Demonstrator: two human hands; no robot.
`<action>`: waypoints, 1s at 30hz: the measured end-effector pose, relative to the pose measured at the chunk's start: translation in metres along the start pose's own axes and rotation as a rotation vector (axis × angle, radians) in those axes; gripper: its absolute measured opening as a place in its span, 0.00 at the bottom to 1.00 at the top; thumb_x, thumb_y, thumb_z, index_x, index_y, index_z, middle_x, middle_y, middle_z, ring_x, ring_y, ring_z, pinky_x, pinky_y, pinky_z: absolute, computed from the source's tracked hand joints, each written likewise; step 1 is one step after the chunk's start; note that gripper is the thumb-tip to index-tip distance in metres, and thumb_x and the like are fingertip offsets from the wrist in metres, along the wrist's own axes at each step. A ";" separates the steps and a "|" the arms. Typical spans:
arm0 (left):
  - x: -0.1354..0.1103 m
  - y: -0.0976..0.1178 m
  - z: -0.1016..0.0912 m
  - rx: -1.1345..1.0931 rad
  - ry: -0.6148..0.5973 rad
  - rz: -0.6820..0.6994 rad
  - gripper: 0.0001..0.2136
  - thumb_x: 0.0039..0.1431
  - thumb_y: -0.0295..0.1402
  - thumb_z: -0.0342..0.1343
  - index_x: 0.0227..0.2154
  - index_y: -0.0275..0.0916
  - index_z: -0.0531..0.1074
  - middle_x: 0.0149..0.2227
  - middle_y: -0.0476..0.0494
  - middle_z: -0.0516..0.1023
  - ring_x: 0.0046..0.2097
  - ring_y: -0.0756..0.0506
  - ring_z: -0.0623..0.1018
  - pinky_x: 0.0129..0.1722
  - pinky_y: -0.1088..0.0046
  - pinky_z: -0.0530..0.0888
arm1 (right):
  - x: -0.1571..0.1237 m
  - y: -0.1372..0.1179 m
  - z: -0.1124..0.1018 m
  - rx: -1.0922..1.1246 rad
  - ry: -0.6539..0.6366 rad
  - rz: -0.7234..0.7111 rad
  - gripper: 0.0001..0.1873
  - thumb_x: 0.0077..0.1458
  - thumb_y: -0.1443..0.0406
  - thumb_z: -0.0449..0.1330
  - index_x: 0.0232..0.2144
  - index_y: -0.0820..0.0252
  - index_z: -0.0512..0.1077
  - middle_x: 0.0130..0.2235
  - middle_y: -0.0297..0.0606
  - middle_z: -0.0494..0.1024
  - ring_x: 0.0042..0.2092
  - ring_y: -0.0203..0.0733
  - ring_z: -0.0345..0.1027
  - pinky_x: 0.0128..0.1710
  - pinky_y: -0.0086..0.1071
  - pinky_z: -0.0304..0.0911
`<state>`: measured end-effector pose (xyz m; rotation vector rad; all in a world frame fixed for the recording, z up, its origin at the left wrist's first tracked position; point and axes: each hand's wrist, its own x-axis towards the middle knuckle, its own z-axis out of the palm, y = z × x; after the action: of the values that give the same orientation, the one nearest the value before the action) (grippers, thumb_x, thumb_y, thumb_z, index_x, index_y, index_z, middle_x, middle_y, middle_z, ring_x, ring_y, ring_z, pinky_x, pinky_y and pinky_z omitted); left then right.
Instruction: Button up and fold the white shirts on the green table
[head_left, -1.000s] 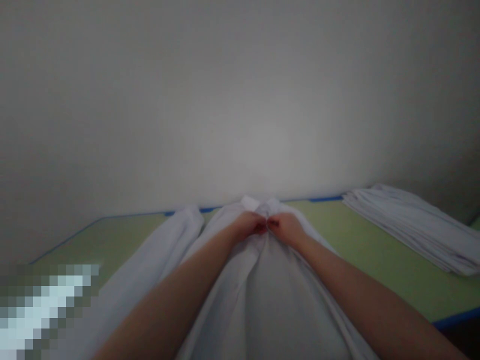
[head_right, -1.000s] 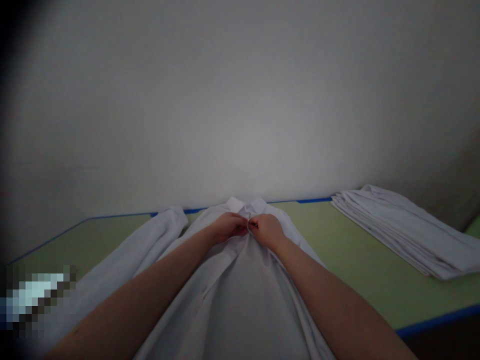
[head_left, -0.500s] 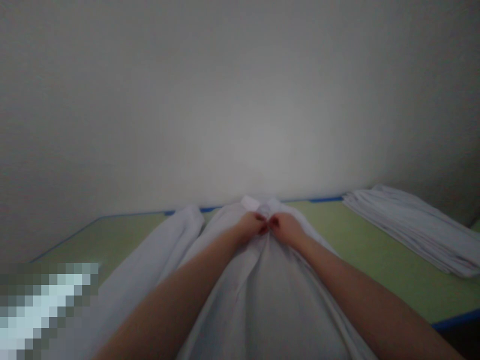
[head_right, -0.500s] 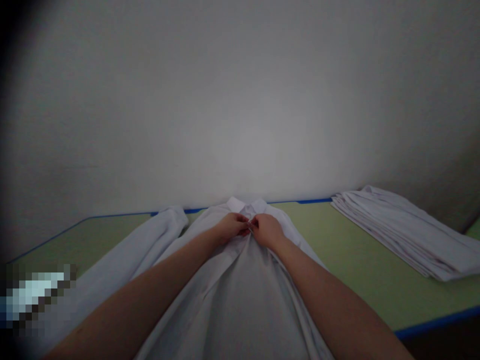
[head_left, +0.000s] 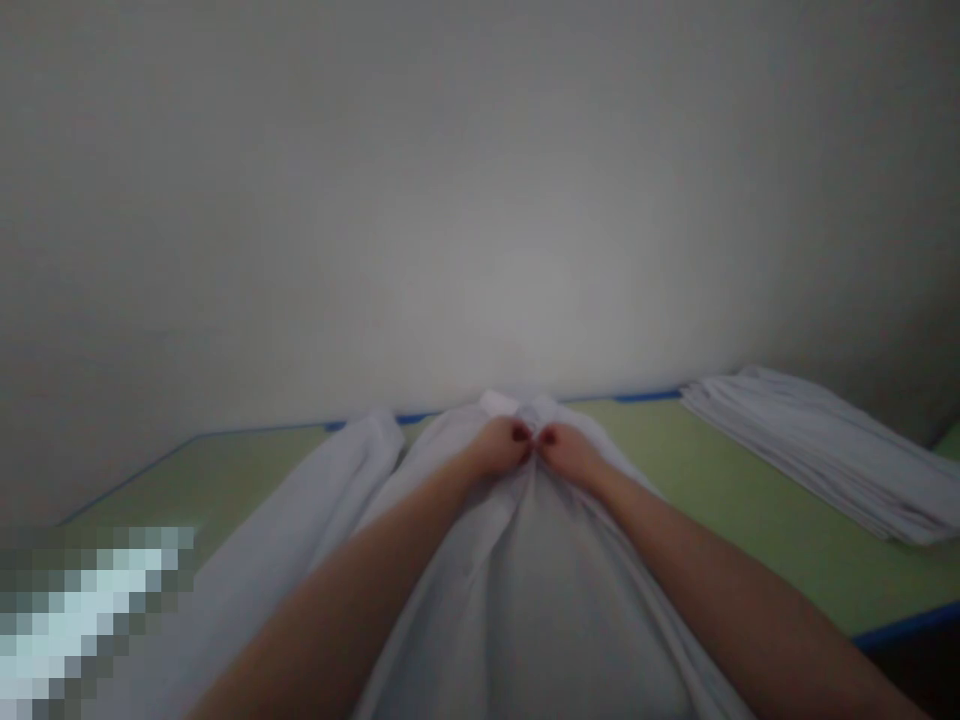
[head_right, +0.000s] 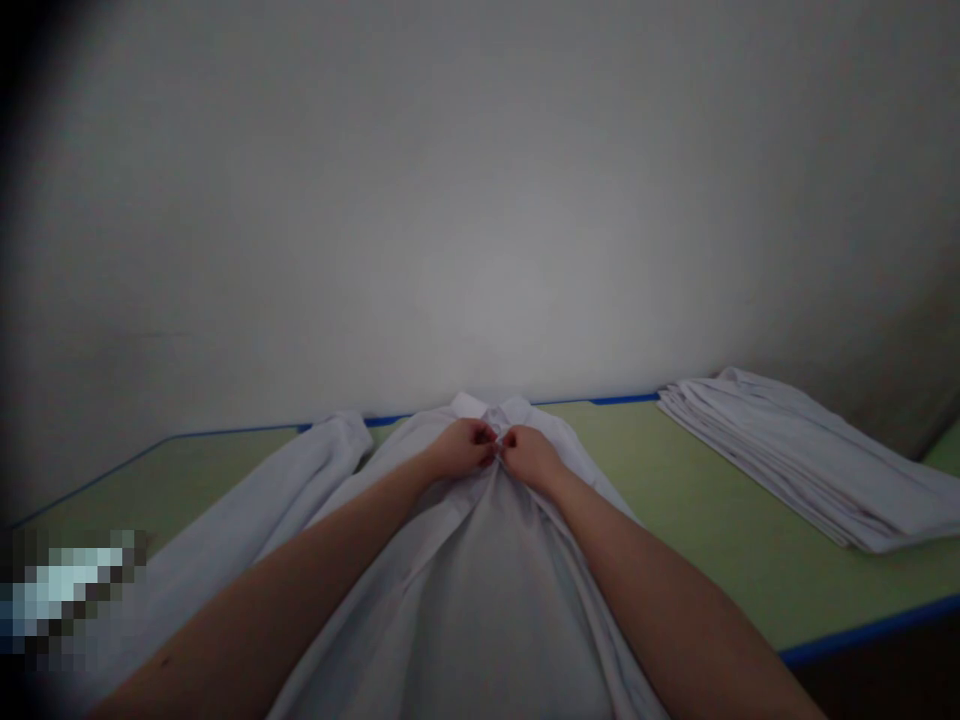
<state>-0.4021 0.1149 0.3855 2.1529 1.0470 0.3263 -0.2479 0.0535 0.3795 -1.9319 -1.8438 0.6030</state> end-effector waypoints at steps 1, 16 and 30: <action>0.000 0.001 -0.001 0.029 0.006 0.019 0.08 0.48 0.34 0.54 0.22 0.34 0.73 0.20 0.45 0.72 0.25 0.50 0.68 0.26 0.75 0.60 | 0.000 0.001 0.000 0.024 -0.007 0.001 0.10 0.51 0.65 0.53 0.30 0.64 0.73 0.34 0.41 0.77 0.36 0.38 0.67 0.35 0.27 0.56; 0.004 -0.020 0.020 0.061 0.100 -0.008 0.11 0.49 0.32 0.55 0.37 0.37 0.73 0.31 0.44 0.76 0.33 0.48 0.73 0.33 0.76 0.65 | 0.015 0.009 -0.006 0.099 -0.313 -0.072 0.12 0.43 0.66 0.60 0.33 0.64 0.74 0.31 0.35 0.77 0.33 0.36 0.67 0.32 0.25 0.58; 0.043 -0.027 -0.013 0.143 0.179 -0.248 0.09 0.45 0.27 0.55 0.31 0.36 0.75 0.29 0.43 0.78 0.35 0.46 0.76 0.33 0.77 0.67 | -0.006 0.006 -0.011 -0.137 -0.041 -0.056 0.22 0.42 0.64 0.59 0.43 0.62 0.71 0.42 0.44 0.75 0.44 0.44 0.67 0.42 0.31 0.58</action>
<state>-0.3969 0.1655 0.3723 2.1163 1.4629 0.3388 -0.2373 0.0471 0.3855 -1.9596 -2.0054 0.5147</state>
